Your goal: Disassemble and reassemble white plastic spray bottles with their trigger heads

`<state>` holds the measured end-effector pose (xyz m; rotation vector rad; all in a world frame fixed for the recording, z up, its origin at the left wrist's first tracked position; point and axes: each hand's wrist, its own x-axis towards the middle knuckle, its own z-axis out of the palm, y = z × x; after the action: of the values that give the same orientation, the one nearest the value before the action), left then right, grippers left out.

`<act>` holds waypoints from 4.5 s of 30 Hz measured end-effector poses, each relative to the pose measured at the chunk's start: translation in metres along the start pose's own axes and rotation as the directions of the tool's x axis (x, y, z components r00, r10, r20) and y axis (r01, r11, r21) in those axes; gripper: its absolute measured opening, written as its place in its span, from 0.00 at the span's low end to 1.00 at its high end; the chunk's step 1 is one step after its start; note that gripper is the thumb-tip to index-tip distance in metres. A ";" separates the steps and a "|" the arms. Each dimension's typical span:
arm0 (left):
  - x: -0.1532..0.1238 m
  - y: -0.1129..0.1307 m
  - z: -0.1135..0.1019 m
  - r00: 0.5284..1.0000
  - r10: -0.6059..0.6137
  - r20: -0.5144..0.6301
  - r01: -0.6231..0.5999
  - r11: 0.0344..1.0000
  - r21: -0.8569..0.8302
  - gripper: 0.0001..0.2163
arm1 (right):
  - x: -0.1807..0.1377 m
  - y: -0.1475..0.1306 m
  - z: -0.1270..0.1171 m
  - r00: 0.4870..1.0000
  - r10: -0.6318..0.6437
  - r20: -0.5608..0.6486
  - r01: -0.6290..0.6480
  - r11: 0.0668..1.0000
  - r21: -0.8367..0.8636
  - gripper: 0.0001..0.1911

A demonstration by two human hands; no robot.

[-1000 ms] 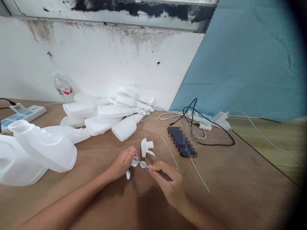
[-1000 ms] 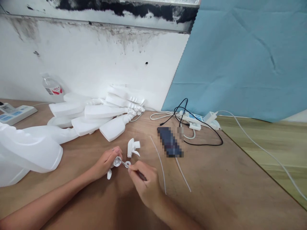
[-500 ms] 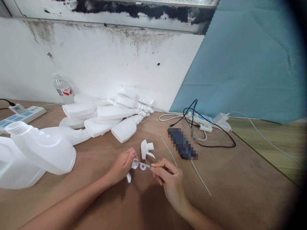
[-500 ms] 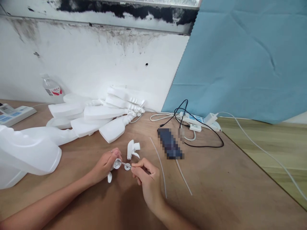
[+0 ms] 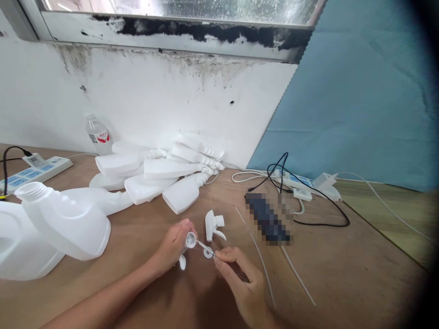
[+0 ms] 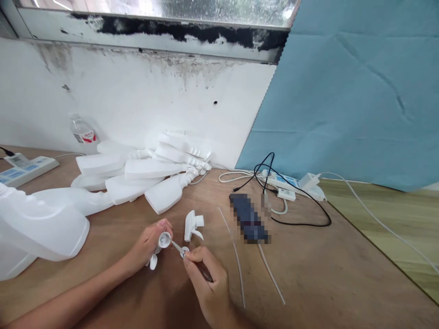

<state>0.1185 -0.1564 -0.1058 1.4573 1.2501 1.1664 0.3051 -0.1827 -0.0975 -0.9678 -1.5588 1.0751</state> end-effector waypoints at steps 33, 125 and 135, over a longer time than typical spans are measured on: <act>-0.002 0.011 -0.016 0.933 0.146 0.330 -0.228 0.947 0.226 0.25 | 0.040 0.008 -0.029 0.786 0.462 0.411 -0.617 0.639 0.460 0.08; 0.246 0.098 -0.037 0.897 0.421 0.135 -0.171 0.050 0.984 0.17 | 0.028 0.033 -0.074 0.975 -0.091 0.203 0.209 0.682 -0.701 0.15; 0.125 0.132 -0.044 0.852 0.505 0.139 -0.156 -0.008 0.988 0.14 | 0.029 0.026 -0.076 0.972 -0.234 0.012 0.198 0.791 -0.579 0.13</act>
<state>0.1064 -0.0465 0.0453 2.8802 2.2071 0.6434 0.3748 -0.1342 -0.1035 -1.1670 -1.9408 0.3947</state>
